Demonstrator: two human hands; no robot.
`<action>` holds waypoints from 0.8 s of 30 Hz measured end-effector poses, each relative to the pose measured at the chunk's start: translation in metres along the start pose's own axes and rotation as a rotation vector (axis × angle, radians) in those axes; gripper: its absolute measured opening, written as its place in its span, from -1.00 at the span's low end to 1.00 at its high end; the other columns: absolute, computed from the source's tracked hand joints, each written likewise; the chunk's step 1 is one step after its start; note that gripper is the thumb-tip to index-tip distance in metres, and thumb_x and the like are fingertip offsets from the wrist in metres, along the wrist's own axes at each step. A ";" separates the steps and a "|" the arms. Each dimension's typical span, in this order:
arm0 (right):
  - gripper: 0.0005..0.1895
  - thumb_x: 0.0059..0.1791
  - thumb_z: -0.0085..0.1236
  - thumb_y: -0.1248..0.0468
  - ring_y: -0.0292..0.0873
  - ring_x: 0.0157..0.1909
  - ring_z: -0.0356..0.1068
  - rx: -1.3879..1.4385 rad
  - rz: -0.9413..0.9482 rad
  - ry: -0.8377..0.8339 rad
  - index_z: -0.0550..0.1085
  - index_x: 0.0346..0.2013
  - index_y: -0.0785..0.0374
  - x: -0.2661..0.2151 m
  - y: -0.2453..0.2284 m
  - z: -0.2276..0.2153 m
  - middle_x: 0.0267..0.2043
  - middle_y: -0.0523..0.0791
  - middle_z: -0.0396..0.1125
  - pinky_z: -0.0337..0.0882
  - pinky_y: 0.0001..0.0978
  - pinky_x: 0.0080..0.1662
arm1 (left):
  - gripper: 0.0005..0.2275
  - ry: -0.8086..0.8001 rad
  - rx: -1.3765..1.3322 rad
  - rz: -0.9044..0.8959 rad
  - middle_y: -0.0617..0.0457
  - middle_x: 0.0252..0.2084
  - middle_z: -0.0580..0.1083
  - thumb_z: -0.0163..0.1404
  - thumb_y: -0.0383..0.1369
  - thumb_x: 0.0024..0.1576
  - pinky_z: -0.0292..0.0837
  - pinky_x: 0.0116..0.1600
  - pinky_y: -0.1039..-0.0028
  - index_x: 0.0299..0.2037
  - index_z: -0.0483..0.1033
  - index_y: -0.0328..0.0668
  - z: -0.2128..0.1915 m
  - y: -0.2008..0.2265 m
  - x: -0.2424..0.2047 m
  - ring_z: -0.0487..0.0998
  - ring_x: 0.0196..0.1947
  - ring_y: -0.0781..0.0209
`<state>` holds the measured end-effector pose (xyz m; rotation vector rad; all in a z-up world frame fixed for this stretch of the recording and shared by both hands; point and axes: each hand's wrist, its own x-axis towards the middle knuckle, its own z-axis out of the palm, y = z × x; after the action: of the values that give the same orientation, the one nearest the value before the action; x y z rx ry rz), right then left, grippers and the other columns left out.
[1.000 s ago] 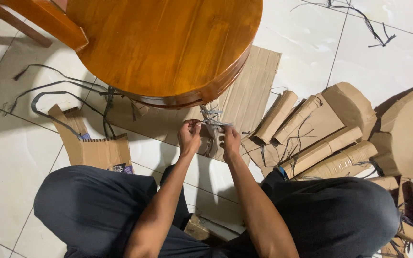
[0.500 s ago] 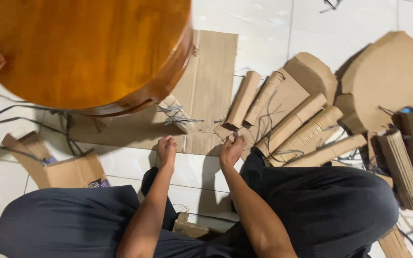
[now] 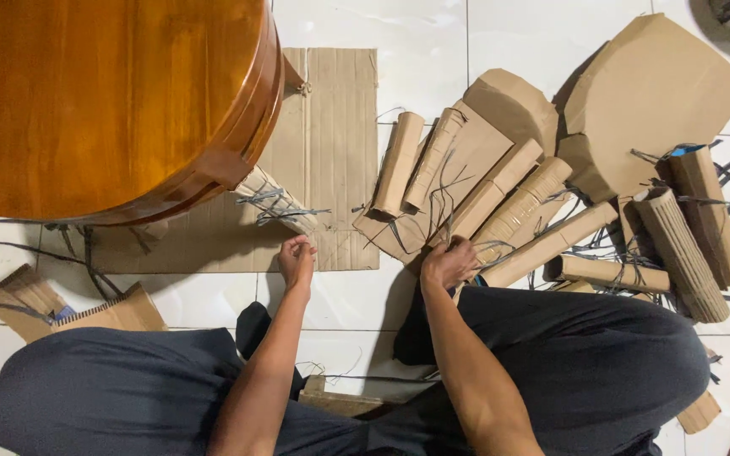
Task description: Wrapping a chair leg with cardboard and securing it with wire ties.
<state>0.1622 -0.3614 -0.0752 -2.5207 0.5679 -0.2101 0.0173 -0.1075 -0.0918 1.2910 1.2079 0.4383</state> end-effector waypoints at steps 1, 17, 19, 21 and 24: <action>-0.75 -0.02 0.09 0.18 0.13 0.08 0.25 -0.016 0.063 -0.030 0.35 -0.05 -0.03 0.002 0.006 0.005 -0.05 -0.11 0.25 0.24 0.12 0.07 | -0.78 0.004 -0.008 0.003 -0.16 -0.20 0.58 0.01 -0.45 0.10 0.60 -0.26 0.48 -0.05 0.53 -0.23 0.001 -0.001 -0.001 0.68 -0.32 0.15; -0.98 0.14 -0.08 0.37 0.01 -0.33 0.46 0.714 -0.396 -0.121 0.32 -0.13 0.25 -0.058 -0.110 -0.029 -0.36 -0.04 0.40 0.43 -0.21 -0.27 | -0.79 -0.150 -0.095 -0.053 -0.06 -0.26 0.59 0.09 -0.43 0.08 0.61 -0.30 0.44 -0.08 0.58 -0.10 0.018 0.021 -0.008 0.68 -0.35 0.16; -0.94 0.13 -0.07 0.38 0.19 -0.29 0.44 0.704 -0.468 -0.229 0.34 -0.10 0.28 -0.085 -0.129 -0.056 -0.34 0.06 0.38 0.41 -0.06 -0.24 | -0.80 -0.190 -0.115 -0.081 -0.02 -0.28 0.60 0.12 -0.36 0.08 0.60 -0.29 0.49 -0.09 0.60 -0.08 0.025 0.042 -0.021 0.67 -0.36 0.22; -0.90 0.12 -0.06 0.39 0.37 -0.24 0.41 0.690 -0.540 -0.335 0.35 -0.08 0.31 -0.107 -0.141 -0.081 -0.31 0.17 0.37 0.39 0.08 -0.21 | -0.80 -0.232 -0.134 -0.111 0.02 -0.30 0.61 0.15 -0.29 0.09 0.59 -0.28 0.53 -0.11 0.61 -0.06 0.027 0.066 -0.036 0.66 -0.37 0.28; -0.89 0.14 -0.10 0.32 0.39 -0.23 0.42 0.598 -0.595 -0.513 0.35 -0.08 0.27 -0.128 -0.143 -0.099 -0.30 0.16 0.40 0.39 0.17 -0.21 | -0.65 -0.369 -0.134 -0.138 -0.05 -0.17 0.63 0.04 0.02 0.21 0.53 -0.09 0.51 -0.06 0.61 -0.03 0.022 0.103 -0.056 0.67 -0.16 0.25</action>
<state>0.0721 -0.2430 0.0812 -1.9654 -0.4069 0.0564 0.0514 -0.1334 0.0199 1.1072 0.9319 0.1666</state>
